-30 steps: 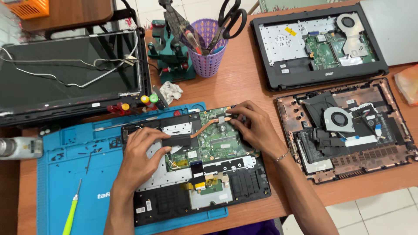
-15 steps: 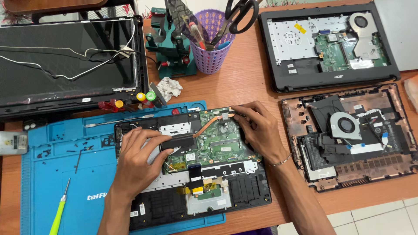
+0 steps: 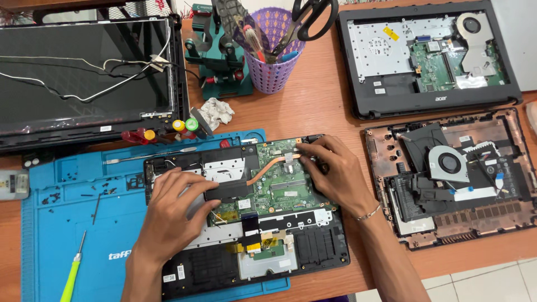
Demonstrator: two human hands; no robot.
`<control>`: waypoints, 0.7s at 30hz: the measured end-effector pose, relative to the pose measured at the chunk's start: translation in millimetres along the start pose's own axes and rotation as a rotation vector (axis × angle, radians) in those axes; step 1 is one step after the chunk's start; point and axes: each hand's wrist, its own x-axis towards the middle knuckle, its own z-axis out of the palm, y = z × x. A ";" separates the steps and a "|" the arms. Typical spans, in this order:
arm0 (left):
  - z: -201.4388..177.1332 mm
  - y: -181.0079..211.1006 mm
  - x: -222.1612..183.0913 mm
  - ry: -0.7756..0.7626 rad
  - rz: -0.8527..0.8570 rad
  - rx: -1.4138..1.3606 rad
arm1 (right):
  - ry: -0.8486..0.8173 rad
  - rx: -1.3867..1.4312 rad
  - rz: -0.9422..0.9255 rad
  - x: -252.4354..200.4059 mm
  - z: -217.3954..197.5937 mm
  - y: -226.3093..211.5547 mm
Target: The person works on the internal components of an open laptop using a small tool to press down on a connector and cable on the motherboard.
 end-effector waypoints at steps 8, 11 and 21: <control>-12.3 -14.6 -5.1 0.047 -0.090 -0.005 | 0.066 -0.055 0.021 -0.7 -8.2 2.7; -11.2 -15.6 -5.2 0.039 -0.095 0.004 | 0.070 -0.060 0.051 -2.9 -9.5 4.1; -3.5 -13.8 -5.4 -0.035 -0.120 -0.037 | 0.039 -0.052 -0.038 -0.6 -8.5 7.1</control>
